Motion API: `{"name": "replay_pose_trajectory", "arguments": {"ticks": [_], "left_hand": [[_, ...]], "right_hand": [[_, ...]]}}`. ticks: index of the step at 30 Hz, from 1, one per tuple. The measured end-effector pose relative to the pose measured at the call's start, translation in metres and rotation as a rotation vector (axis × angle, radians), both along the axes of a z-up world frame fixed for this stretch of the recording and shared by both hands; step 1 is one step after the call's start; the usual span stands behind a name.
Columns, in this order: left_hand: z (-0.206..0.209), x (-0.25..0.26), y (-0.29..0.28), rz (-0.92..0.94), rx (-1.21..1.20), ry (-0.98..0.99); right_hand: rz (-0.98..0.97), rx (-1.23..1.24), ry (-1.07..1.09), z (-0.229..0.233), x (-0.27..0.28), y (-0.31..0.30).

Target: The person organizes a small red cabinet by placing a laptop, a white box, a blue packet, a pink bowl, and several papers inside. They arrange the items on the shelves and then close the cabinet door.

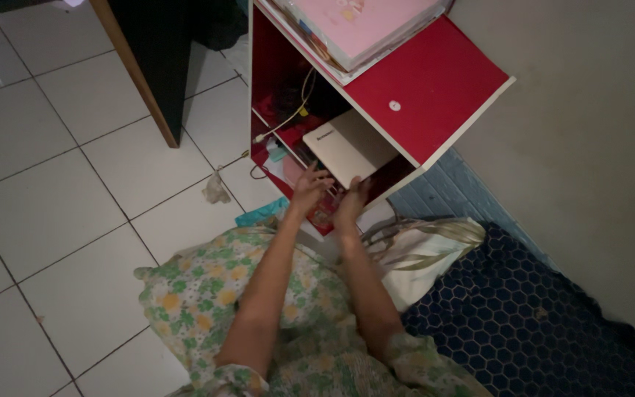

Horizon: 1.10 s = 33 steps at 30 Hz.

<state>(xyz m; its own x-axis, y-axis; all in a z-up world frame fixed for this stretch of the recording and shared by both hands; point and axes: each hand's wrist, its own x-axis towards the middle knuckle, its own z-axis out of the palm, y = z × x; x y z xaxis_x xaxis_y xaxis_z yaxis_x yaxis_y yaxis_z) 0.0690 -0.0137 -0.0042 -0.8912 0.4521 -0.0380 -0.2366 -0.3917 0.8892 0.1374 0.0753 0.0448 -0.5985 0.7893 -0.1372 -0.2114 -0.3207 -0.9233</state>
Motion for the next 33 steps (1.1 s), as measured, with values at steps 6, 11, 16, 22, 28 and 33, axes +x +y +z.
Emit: {"name": "replay_pose_trajectory", "arguments": {"ticks": [6,11,16,22,28,33], "left_hand": [[-0.003,0.001,0.003,-0.001,0.105,0.076],[-0.007,0.0,-0.011,0.211,0.027,-0.094],[-0.011,-0.012,-0.033,0.529,-0.068,-0.354],[-0.015,0.001,-0.053,0.612,0.145,-0.326],[-0.018,0.007,-0.104,0.895,0.309,-0.428],[-0.024,0.023,-0.158,1.03,0.352,-0.586]], "right_hand": [[-0.015,-0.026,0.052,-0.019,-0.018,0.022],[-0.05,-0.046,-0.126,-0.034,-0.022,0.035],[0.038,0.021,-0.26,-0.038,-0.017,0.034],[0.103,0.564,-0.218,-0.034,-0.001,0.017],[0.072,0.631,-0.396,-0.026,-0.008,0.023],[0.072,0.758,-0.391,-0.029,-0.006,0.024]]}}
